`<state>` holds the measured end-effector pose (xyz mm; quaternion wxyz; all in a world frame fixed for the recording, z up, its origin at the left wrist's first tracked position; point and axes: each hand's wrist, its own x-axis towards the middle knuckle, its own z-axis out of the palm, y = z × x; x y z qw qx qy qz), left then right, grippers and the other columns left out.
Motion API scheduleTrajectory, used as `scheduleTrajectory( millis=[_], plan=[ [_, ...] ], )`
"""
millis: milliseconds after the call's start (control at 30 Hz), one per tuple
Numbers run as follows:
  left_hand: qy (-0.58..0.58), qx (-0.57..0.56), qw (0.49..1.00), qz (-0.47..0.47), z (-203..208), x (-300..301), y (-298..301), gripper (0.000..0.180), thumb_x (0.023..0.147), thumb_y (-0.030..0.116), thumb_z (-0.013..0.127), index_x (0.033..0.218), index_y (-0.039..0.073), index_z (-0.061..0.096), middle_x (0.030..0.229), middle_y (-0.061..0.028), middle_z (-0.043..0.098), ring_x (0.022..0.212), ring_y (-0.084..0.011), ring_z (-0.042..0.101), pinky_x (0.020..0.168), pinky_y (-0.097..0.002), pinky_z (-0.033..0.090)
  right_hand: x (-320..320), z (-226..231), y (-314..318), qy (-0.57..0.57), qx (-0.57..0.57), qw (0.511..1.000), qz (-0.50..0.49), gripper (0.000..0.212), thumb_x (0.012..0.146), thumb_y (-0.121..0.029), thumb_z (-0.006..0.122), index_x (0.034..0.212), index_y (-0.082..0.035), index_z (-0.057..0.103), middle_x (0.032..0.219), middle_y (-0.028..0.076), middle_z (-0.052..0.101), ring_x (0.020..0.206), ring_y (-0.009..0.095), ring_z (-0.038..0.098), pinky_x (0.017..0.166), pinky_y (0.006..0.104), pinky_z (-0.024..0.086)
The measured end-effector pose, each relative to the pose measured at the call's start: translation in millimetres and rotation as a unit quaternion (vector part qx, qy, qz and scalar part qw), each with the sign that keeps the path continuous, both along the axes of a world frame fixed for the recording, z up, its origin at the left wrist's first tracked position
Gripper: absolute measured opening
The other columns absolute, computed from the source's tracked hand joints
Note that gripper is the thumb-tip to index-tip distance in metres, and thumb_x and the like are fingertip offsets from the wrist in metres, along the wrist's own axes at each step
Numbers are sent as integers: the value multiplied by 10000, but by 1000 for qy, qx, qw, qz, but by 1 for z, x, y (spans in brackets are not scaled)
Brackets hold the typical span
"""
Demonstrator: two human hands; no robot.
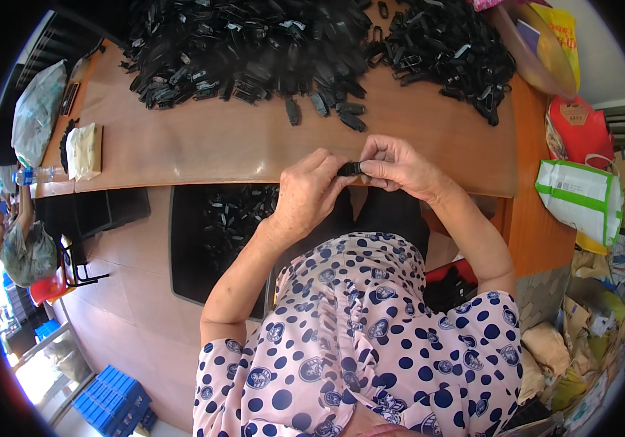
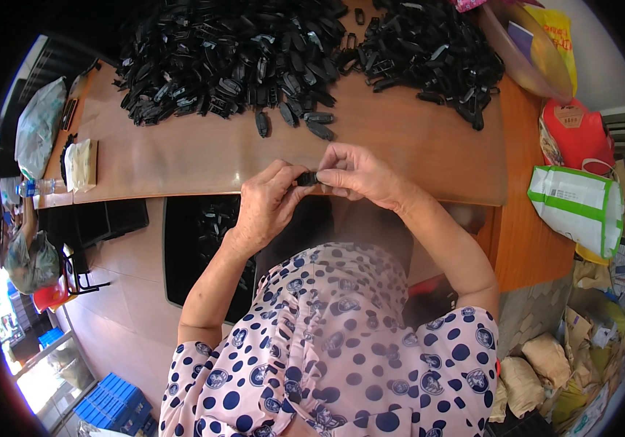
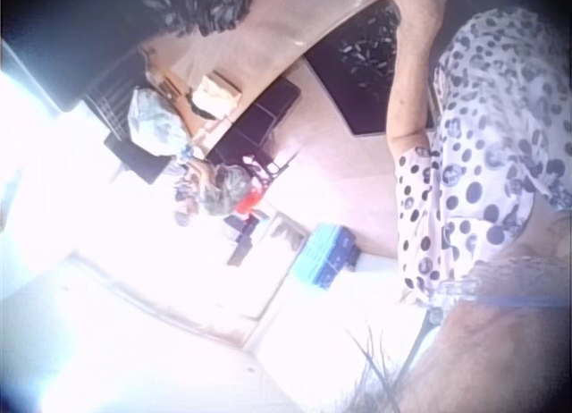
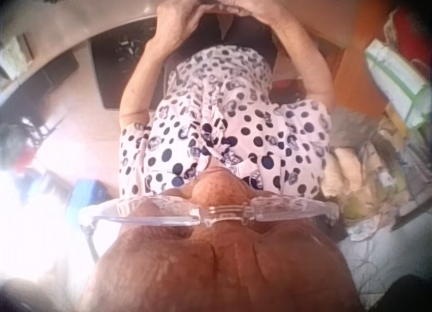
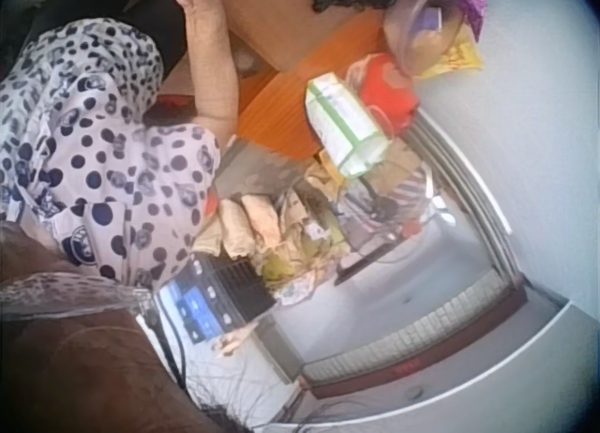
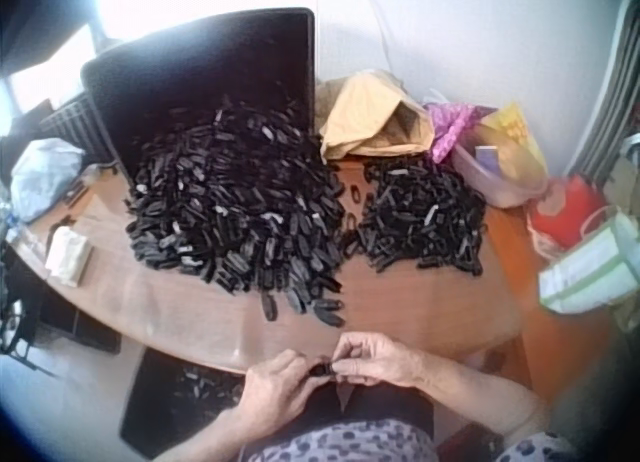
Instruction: The person assembles plastic components by fitting pieces together by hand and dropping the assembled items into a container below the table.
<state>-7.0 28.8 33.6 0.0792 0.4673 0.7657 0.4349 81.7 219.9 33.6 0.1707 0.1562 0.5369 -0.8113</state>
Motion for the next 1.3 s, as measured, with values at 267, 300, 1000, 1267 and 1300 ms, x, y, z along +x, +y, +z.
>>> scheduleTrajectory(
  millis=[267, 300, 1000, 1267, 1300],
  plan=[
    [-52, -45, 997, -41, 2, 2, 7, 198, 779, 94, 699, 958, 25, 651, 730, -93, 566, 635, -271, 599, 588, -353, 487, 12, -25, 4, -65, -177, 982, 17, 107, 916, -156, 610, 923, -94, 523, 790, 38, 591, 602, 68, 472, 426, 147, 273],
    [-65, -43, 996, -45, 2, 2, 7, 206, 787, 87, 700, 977, 21, 656, 709, -83, 568, 624, -246, 608, 595, -338, 494, 15, -25, 1, -64, -178, 982, 15, 107, 916, -156, 610, 923, -94, 523, 790, 38, 591, 602, 68, 472, 426, 147, 273],
    [-603, 156, 783, 15, -21, 14, 26, 318, 947, 248, 559, 1170, 21, 546, 1039, -60, 585, 864, -113, 574, 700, -221, 478, 4, -7, 0, 45, 79, 994, 60, 405, 976, -311, 489, 1286, -52, 454, 884, 52, 598, 677, 119, 616, 542, 196, 469],
    [46, -95, 983, 147, -24, -81, 10, 154, 894, 61, 515, 1041, 48, 562, 983, -139, 561, 826, -287, 605, 725, -378, 484, -45, -20, 105, 107, 716, 689, -42, 343, 927, -305, 554, 1151, -52, 492, 951, 210, 611, 863, 379, 607, 739, 444, 497],
    [79, -118, 983, 117, -30, -87, 9, 161, 893, 82, 525, 1046, 66, 572, 996, -156, 557, 849, -342, 594, 736, -423, 483, -52, -18, 102, 74, 744, 663, -26, 306, 927, -292, 551, 1113, -55, 498, 937, 192, 606, 862, 377, 607, 738, 451, 493]
  ],
)
